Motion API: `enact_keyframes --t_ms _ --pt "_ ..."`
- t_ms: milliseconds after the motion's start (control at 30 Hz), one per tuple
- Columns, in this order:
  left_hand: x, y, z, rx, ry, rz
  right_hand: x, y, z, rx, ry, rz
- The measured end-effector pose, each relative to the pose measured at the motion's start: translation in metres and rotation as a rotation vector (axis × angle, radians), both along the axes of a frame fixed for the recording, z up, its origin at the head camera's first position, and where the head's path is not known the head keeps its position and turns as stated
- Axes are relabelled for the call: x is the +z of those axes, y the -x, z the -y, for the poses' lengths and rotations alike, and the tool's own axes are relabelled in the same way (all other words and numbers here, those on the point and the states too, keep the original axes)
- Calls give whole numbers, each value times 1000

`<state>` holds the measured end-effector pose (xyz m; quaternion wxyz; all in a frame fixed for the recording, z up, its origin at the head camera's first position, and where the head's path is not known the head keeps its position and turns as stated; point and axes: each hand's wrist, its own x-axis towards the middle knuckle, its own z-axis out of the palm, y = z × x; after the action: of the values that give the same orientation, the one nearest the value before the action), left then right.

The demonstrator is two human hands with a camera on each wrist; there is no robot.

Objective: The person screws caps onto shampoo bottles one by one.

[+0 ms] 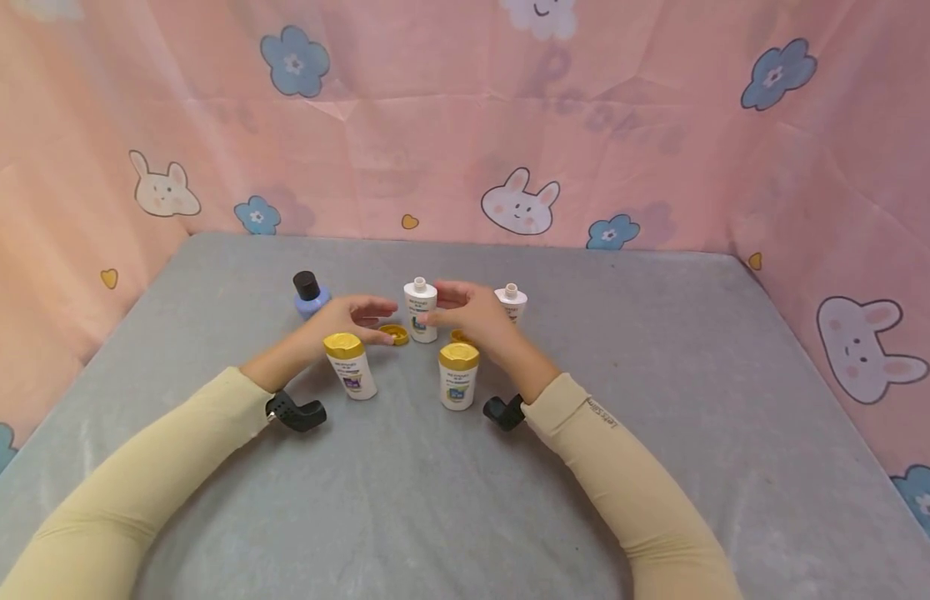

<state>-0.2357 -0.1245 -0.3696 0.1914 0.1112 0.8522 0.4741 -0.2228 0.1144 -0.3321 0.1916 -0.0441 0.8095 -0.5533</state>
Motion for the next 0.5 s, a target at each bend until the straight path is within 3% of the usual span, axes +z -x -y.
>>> enact_keyframes --t_ms 500 --pt "-12 -2 -6 -21 12 -28 -8 6 12 -14 -140 -21"
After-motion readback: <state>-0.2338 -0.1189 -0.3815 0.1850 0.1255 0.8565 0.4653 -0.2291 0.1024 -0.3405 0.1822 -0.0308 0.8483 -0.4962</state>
